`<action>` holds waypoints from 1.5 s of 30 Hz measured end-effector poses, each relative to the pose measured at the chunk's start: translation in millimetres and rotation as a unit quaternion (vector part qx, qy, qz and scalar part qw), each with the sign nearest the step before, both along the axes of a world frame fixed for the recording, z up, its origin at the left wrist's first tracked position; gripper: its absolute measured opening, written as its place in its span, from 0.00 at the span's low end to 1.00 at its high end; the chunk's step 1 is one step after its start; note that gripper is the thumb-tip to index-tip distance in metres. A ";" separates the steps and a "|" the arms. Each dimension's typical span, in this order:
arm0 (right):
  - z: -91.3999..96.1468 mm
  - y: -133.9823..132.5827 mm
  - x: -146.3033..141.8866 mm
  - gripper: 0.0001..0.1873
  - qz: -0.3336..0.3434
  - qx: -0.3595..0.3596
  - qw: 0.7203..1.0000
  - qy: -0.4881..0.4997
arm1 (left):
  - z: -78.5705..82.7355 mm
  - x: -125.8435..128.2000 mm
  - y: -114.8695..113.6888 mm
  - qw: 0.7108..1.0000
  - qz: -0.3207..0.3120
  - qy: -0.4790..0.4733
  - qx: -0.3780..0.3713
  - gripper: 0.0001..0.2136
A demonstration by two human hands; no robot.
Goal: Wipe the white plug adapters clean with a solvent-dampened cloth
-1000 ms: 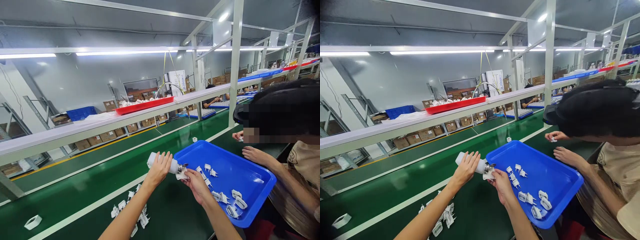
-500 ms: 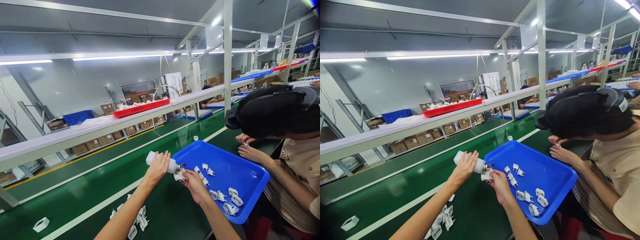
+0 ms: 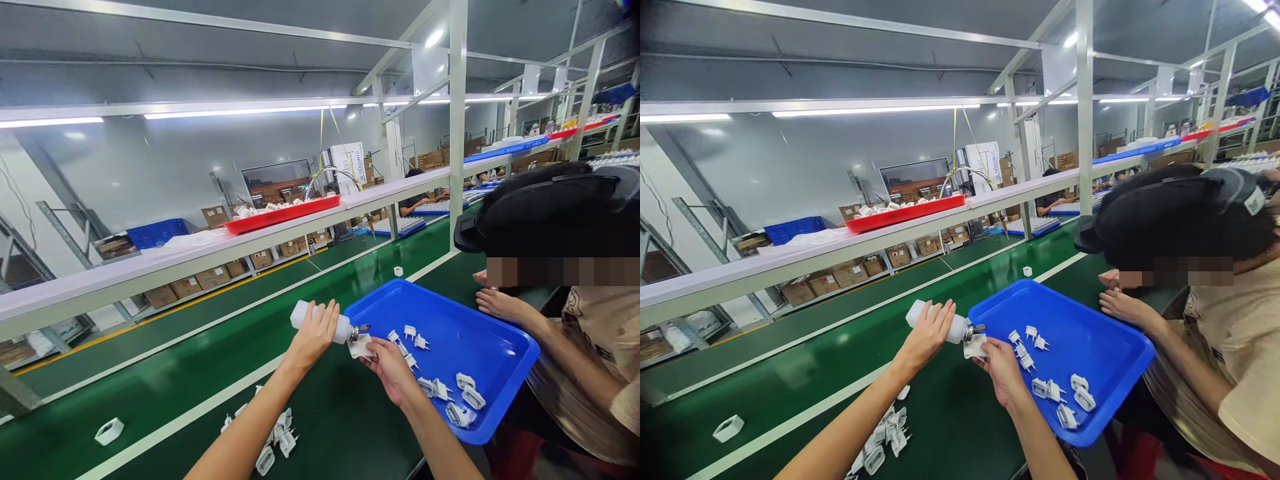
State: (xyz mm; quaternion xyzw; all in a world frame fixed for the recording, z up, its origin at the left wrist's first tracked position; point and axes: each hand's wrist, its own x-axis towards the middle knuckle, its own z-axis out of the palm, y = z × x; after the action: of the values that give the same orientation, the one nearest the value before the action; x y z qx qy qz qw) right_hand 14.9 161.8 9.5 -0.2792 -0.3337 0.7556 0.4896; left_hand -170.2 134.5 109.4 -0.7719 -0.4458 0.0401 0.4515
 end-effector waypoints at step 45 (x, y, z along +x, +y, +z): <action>-81.6 -53.6 41.7 0.27 0.036 -0.144 0.978 -0.144 | -111.5 14.1 -15.5 0.698 0.118 -0.698 -0.109 0.39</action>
State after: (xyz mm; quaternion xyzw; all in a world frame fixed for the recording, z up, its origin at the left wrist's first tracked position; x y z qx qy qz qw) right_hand 56.6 108.2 -72.1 -0.4405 -0.2982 0.7647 0.3637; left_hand -156.2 119.0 -2.2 -0.5638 -0.7128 -0.4085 -0.0849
